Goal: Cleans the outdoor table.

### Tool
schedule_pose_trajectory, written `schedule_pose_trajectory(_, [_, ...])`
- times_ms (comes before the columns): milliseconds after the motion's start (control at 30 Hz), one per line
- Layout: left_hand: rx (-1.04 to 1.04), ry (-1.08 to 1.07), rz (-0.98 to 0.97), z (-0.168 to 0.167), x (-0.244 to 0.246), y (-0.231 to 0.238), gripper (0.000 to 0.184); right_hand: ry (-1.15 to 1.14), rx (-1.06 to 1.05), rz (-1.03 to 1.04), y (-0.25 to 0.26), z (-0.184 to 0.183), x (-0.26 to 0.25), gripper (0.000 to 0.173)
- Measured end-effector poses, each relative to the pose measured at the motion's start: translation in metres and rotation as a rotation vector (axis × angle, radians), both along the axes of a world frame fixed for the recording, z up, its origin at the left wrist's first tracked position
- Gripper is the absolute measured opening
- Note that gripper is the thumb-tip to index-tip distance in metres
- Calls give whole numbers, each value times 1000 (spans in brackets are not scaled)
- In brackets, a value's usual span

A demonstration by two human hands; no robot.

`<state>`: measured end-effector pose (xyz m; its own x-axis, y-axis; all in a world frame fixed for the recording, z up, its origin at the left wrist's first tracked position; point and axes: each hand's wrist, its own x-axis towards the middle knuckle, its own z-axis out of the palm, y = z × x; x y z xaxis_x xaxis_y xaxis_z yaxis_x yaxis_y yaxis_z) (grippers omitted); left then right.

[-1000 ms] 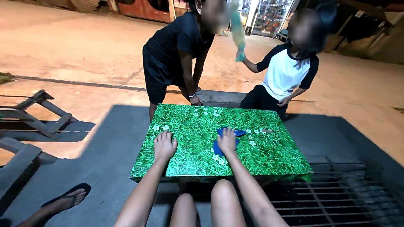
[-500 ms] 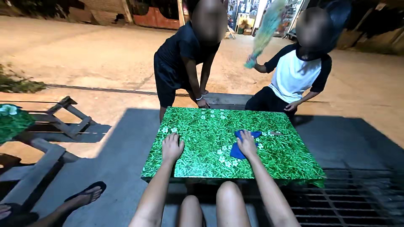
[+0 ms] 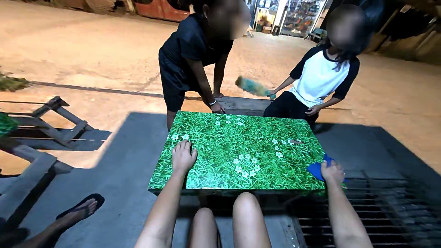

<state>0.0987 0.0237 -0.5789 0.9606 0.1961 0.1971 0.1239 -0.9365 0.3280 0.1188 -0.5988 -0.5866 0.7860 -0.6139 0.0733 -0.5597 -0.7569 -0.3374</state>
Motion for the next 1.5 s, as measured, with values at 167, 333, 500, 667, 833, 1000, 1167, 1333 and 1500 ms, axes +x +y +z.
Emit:
schedule_pose_trajectory(167, [-5,-12,-5,0,-1,-2,44,-53,-16,-97,20,-9,-14,63])
schedule_pose_trajectory(333, [14,0,2,-3,1,-3,45,-56,-22,-40,53,-14,-48,63])
schedule_pose_trajectory(500, [26,6,1,-3,2,-3,46,-64,-46,167,129,-13,-65,61])
schedule_pose_trajectory(667, [33,9,8,-3,1,-4,46,-5,-40,417,217,-2,-45,63])
schedule_pose_trajectory(833, [57,27,13,-2,1,-4,47,60,-21,581,283,11,-6,65])
schedule_pose_trajectory(1000, [52,45,16,2,-1,-6,47,64,-5,668,314,18,42,69])
schedule_pose_trajectory(1167, [54,36,15,0,-1,-5,47,49,-12,690,330,23,93,70])
schedule_pose_trajectory(1333, [45,58,22,6,0,-4,49,32,-24,674,338,21,134,75])
schedule_pose_trajectory(1500, [38,67,20,4,1,-4,51,-12,-13,683,331,11,131,71])
